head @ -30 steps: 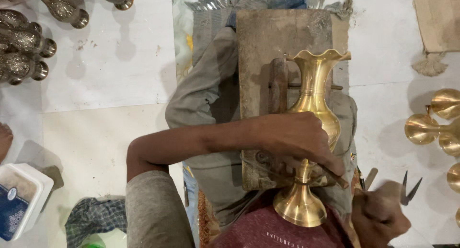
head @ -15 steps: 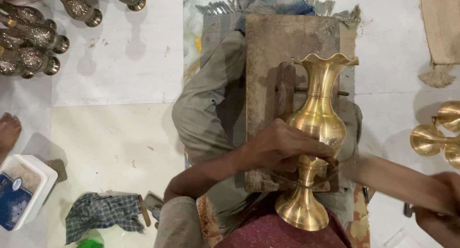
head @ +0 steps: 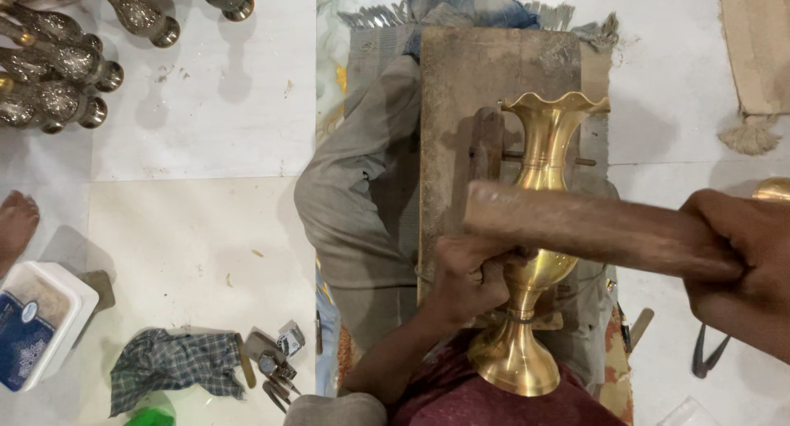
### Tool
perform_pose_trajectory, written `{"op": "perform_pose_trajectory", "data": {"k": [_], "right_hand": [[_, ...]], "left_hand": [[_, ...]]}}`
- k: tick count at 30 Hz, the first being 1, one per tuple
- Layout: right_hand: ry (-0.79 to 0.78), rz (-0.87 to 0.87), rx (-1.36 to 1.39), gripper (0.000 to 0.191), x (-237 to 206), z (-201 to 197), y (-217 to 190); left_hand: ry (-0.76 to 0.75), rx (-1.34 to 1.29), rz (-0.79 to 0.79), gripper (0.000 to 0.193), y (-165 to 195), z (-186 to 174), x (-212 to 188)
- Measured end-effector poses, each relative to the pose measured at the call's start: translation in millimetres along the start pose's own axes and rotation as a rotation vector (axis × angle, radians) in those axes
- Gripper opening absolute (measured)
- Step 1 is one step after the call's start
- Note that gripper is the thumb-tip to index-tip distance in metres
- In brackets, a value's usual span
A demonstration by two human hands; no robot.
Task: The person sits on the floor shaping a brass vase held against a wooden stake, striking it with a wooden mallet while rotating it. They use a small punch tool on the vase surface between hammering passes and continue hammering around the body.
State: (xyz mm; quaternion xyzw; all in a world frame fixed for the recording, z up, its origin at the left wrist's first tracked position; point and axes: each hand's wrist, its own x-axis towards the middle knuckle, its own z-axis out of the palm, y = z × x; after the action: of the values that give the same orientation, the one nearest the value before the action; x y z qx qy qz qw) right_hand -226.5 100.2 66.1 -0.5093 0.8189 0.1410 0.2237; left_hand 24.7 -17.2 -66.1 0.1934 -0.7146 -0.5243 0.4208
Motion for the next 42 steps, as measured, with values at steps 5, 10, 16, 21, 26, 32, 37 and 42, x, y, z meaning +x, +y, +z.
{"op": "perform_pose_trajectory", "data": {"k": [5,10,16,21,26,32,37,42], "right_hand": [[-0.187,0.018,-0.187,0.034,4.7,-55.2,-57.0],[-0.368,0.009,-0.369,0.027,9.7,-87.9,-98.3],[-0.281,-0.053,-0.357,0.027,10.6,-84.8,-92.4],[-0.221,0.142,0.139,0.028,18.2,-44.6,-60.9],[-0.023,0.13,0.741,0.03,15.2,10.7,-29.9],[0.154,0.207,0.495,0.03,-6.4,56.5,0.0],[0.329,0.007,0.69,0.018,-31.6,110.9,44.8],[0.114,0.196,0.775,0.056,-38.2,151.5,91.3]], "left_hand": [[0.13,-0.037,0.01,0.014,2.1,9.2,-7.3],[0.281,-0.101,-0.043,0.021,4.1,22.1,-21.7],[0.45,-0.21,-0.119,0.014,-6.7,30.7,-27.3],[0.203,-0.522,-0.147,0.019,-4.8,18.0,-7.5],[-0.257,-0.021,0.055,0.037,4.5,-6.5,15.3],[-0.409,0.141,0.187,0.039,1.2,-14.0,24.7],[-0.449,0.16,0.3,0.05,-12.3,-9.6,30.2],[-0.589,0.262,0.333,0.051,-22.0,-8.2,37.6]]}}
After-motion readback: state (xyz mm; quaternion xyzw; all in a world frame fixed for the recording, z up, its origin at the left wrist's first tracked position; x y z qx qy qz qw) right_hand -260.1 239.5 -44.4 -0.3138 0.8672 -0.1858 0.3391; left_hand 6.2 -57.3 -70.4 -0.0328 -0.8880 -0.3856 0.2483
